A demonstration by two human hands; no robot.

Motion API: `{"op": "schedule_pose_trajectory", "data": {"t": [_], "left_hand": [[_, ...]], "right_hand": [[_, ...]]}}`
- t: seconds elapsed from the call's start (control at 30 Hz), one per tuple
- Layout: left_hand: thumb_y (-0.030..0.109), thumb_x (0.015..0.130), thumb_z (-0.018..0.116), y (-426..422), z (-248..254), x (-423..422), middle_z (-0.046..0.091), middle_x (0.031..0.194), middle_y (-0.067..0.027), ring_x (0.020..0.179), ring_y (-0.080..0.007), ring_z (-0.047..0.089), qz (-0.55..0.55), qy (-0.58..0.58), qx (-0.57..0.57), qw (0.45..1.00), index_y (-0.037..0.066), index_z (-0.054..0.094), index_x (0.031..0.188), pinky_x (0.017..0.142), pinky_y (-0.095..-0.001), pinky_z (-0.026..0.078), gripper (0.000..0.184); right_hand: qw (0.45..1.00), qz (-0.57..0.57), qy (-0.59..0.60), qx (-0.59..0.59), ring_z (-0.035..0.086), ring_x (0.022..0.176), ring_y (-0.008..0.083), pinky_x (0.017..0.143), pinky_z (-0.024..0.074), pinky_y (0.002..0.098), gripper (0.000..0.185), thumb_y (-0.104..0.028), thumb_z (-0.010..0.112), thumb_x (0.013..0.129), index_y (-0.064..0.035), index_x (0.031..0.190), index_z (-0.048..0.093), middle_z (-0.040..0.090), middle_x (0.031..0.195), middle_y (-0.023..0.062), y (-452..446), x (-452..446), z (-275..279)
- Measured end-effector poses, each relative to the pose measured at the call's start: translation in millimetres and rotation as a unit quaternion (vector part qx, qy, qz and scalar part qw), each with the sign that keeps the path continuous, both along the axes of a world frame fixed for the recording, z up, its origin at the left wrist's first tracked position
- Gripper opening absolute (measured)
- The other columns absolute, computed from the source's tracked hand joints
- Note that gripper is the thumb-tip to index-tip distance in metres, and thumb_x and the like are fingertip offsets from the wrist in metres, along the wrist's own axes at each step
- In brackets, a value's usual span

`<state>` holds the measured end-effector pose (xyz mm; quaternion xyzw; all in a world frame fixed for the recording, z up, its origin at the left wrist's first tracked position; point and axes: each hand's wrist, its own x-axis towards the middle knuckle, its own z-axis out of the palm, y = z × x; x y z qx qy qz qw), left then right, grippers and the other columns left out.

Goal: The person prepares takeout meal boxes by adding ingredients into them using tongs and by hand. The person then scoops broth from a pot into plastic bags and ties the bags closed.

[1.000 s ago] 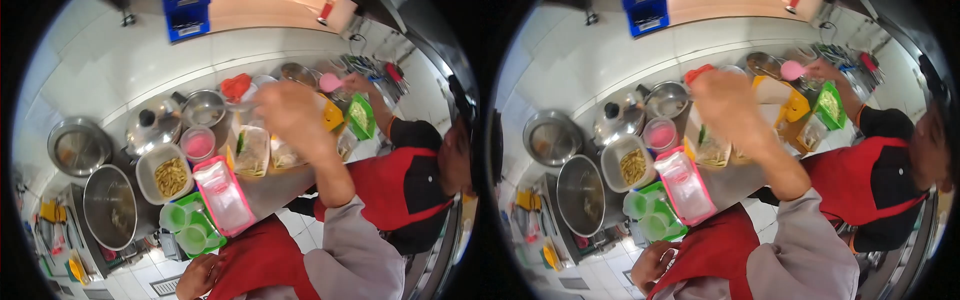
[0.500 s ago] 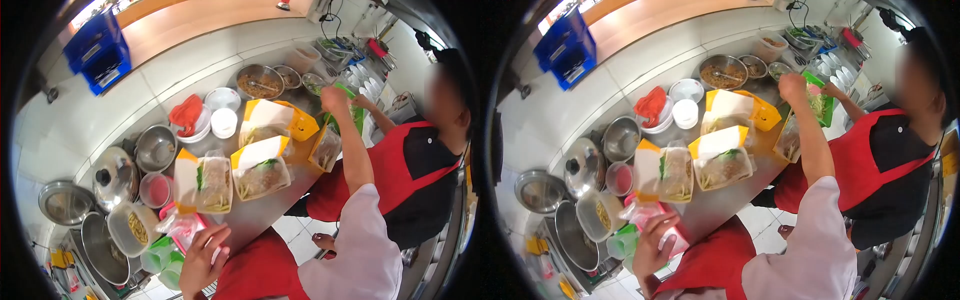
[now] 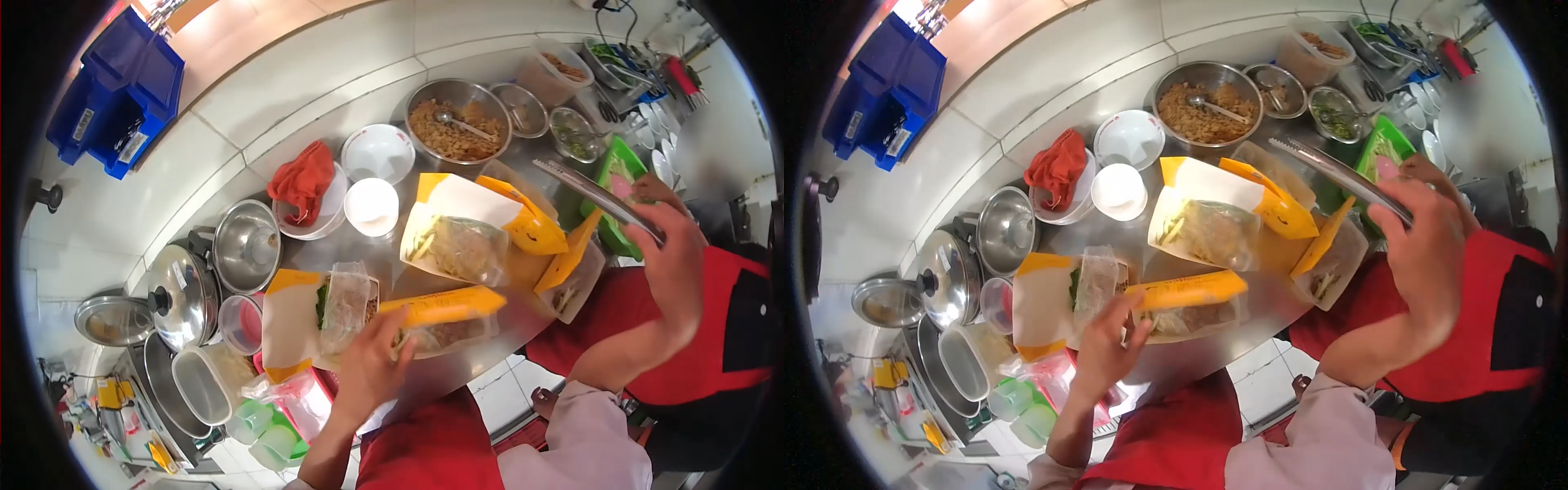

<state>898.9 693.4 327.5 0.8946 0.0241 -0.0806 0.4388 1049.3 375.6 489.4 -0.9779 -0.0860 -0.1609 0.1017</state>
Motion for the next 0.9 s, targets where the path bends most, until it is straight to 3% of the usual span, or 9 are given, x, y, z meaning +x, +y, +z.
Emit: {"op": "schedule_pose_trajectory", "data": {"t": [0.13, 0.17, 0.3, 0.43, 0.6, 0.67, 0.77, 0.83, 0.9], "left_hand": [[0.014, 0.085, 0.072, -14, -3, -23, 0.061, 0.127, -0.0181, 0.108, -0.0379, 0.064, -0.011, -0.093, 0.044, 0.995, 0.003, 0.058, 0.131, 0.090, -0.0427, 0.054, 0.049], [0.013, 0.085, 0.072, -16, -2, -29, 0.054, 0.139, -0.0187, 0.114, -0.0391, 0.061, -0.008, -0.072, 0.028, 0.997, 0.004, 0.052, 0.140, 0.095, -0.0437, 0.052, 0.059], [0.017, 0.087, 0.071, -10, 2, -57, 0.031, 0.159, -0.0169, 0.132, -0.0378, 0.049, -0.022, -0.086, 0.046, 0.995, 0.006, 0.035, 0.152, 0.106, -0.0440, 0.047, 0.075], [0.020, 0.090, 0.068, 7, 16, -102, 0.033, 0.157, -0.0188, 0.132, -0.0394, 0.048, -0.034, -0.056, 0.033, 0.997, 0.004, 0.038, 0.149, 0.108, -0.0456, 0.045, 0.068], [0.025, 0.093, 0.064, 55, 2, -195, 0.045, 0.147, -0.0210, 0.122, -0.0416, 0.054, -0.080, -0.068, -0.049, 0.993, 0.005, 0.043, 0.145, 0.102, -0.0479, 0.046, 0.059], [0.028, 0.096, 0.061, 78, 6, -243, 0.056, 0.134, -0.0217, 0.117, -0.0405, 0.056, -0.057, -0.030, -0.104, 0.993, 0.003, 0.047, 0.141, 0.102, -0.0469, 0.045, 0.053], [0.035, 0.099, 0.056, 110, 9, -317, 0.062, 0.124, -0.0213, 0.113, -0.0379, 0.060, -0.039, 0.035, -0.126, 0.991, 0.003, 0.050, 0.139, 0.101, -0.0456, 0.045, 0.051], [0.036, 0.099, 0.056, 129, 12, -366, 0.063, 0.124, -0.0207, 0.113, -0.0379, 0.060, -0.023, 0.040, -0.099, 0.994, 0.003, 0.052, 0.137, 0.101, -0.0453, 0.045, 0.050], [0.037, 0.100, 0.056, 149, 15, -404, 0.063, 0.123, -0.0204, 0.112, -0.0380, 0.060, -0.016, 0.052, -0.086, 0.995, 0.002, 0.054, 0.135, 0.100, -0.0452, 0.045, 0.049]], "right_hand": [[0.994, 0.072, 0.064, 0.048, 0.065, 0.090, 0.0344, 0.087, 0.0482, 0.0434, 0.023, -0.005, 0.073, 0.080, -0.0040, 0.103, 0.072, 0.069, 0.094, 0.0130, 31, -3, 13], [0.990, 0.112, 0.059, 0.055, 0.065, 0.087, 0.0341, 0.084, 0.0490, 0.0424, 0.027, -0.005, 0.073, 0.079, -0.0041, 0.105, 0.072, 0.068, 0.094, 0.0132, 44, -5, 18], [0.950, 0.291, 0.052, 0.105, 0.064, 0.074, 0.0330, 0.069, 0.0504, 0.0396, 0.031, -0.008, 0.075, 0.075, -0.0042, 0.105, 0.072, 0.066, 0.088, 0.0124, 135, -18, 32], [0.855, 0.508, 0.033, 0.098, 0.061, 0.073, 0.0327, 0.064, 0.0493, 0.0362, 0.035, -0.003, 0.074, 0.074, -0.0010, 0.109, 0.070, 0.064, 0.088, 0.0132, 246, -44, 35], [0.815, 0.566, 0.006, 0.122, 0.064, 0.077, 0.0348, 0.067, 0.0509, 0.0390, 0.032, -0.006, 0.074, 0.076, -0.0028, 0.107, 0.070, 0.066, 0.089, 0.0139, 341, -113, 47], [0.805, 0.572, 0.052, 0.149, 0.066, 0.079, 0.0341, 0.068, 0.0521, 0.0406, 0.029, -0.011, 0.075, 0.077, -0.0045, 0.106, 0.071, 0.067, 0.091, 0.0126, 366, -154, 49], [0.806, 0.583, 0.062, 0.076, 0.067, 0.077, 0.0353, 0.069, 0.0531, 0.0420, 0.027, -0.017, 0.074, 0.081, -0.0052, 0.105, 0.072, 0.068, 0.091, 0.0144, 410, -207, 24], [0.806, 0.589, 0.059, 0.013, 0.065, 0.086, 0.0367, 0.079, 0.0514, 0.0428, 0.028, -0.013, 0.071, 0.080, -0.0026, 0.106, 0.070, 0.067, 0.094, 0.0158, 448, -236, -2], [0.820, 0.547, 0.085, -0.145, 0.067, 0.092, 0.0375, 0.081, 0.0531, 0.0453, 0.022, -0.009, 0.067, 0.080, -0.0028, 0.101, 0.071, 0.069, 0.098, 0.0176, 502, -254, -37]]}}
